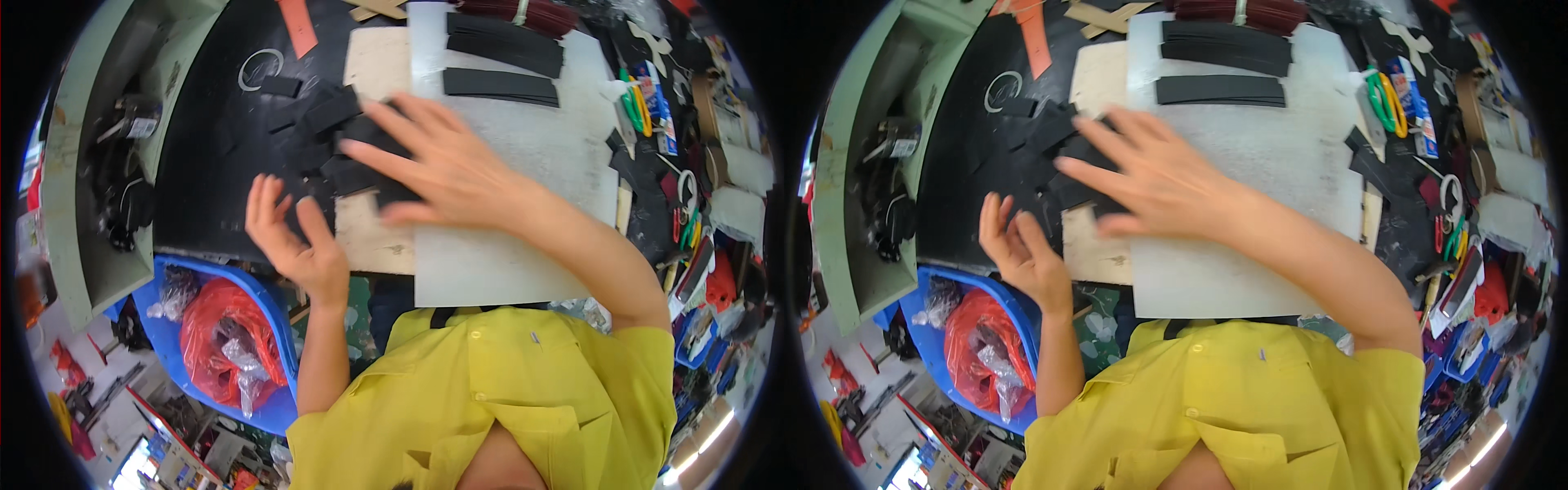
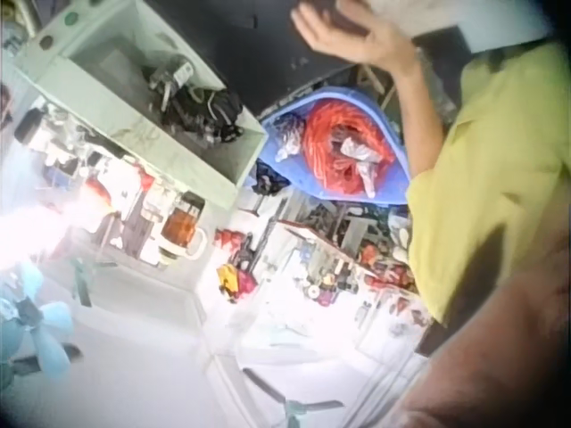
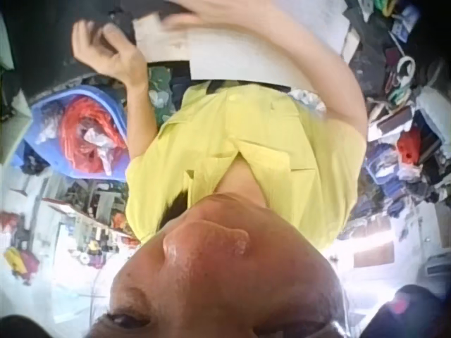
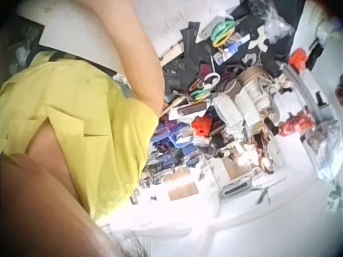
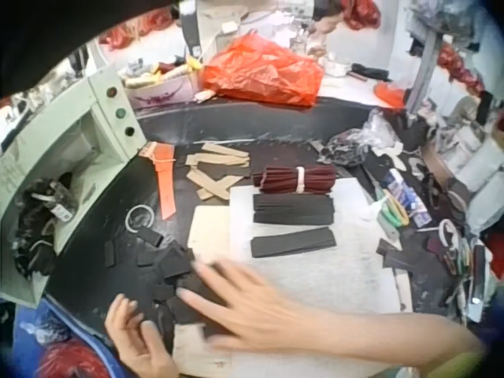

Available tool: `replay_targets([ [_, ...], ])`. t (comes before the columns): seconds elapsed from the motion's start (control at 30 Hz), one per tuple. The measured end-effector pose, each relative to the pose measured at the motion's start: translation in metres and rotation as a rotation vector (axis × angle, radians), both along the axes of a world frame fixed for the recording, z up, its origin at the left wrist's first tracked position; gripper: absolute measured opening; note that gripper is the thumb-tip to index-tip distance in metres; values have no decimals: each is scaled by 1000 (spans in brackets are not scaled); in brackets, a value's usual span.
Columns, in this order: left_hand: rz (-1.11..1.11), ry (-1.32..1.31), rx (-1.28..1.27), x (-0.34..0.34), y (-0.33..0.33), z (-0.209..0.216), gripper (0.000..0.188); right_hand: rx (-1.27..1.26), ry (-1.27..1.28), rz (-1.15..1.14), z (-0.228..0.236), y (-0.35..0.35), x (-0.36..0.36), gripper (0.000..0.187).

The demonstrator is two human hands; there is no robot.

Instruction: The person applies glue from a white bottle onto black rectangular strips and attaches smaller black pieces to them. They repeat this process for several strips, arranging the finished units on a white board. The person then switches to handling maroon-colored strips in a similar manner.

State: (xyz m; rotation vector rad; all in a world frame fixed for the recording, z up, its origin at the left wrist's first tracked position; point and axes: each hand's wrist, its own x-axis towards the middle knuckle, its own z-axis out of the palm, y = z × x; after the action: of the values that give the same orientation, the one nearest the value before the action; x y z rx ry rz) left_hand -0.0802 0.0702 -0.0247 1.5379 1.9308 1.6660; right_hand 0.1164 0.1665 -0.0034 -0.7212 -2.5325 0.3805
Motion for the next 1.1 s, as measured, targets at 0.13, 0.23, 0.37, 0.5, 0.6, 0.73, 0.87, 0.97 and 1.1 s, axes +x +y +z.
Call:
replay_targets([
  [0.13,-196,419,-132,2,-8,17,56,197,235,-127,-11,40,-52,58],
  [0.23,-402,674,-213,6,4,18,52,214,152,-266,4,47,-15,37],
  [0.37,-224,725,-310,-1,45,13,40,283,33,-510,1,35,69,22],
  [0.5,-144,704,-181,0,67,22,44,13,137,-482,9,1,97,29],
  [0.6,-322,534,-99,20,67,32,39,107,148,-354,15,-14,110,27],
  [0.73,-570,345,-81,51,59,36,26,241,18,-236,26,-60,120,22],
  [0.87,-745,305,-87,78,51,39,21,129,-43,-264,22,-107,128,29],
  [0.97,-749,397,-108,90,44,34,23,-65,31,-299,24,-115,134,36],
  [1.1,-703,420,-85,97,43,27,25,-30,23,-421,21,-101,143,36],
])
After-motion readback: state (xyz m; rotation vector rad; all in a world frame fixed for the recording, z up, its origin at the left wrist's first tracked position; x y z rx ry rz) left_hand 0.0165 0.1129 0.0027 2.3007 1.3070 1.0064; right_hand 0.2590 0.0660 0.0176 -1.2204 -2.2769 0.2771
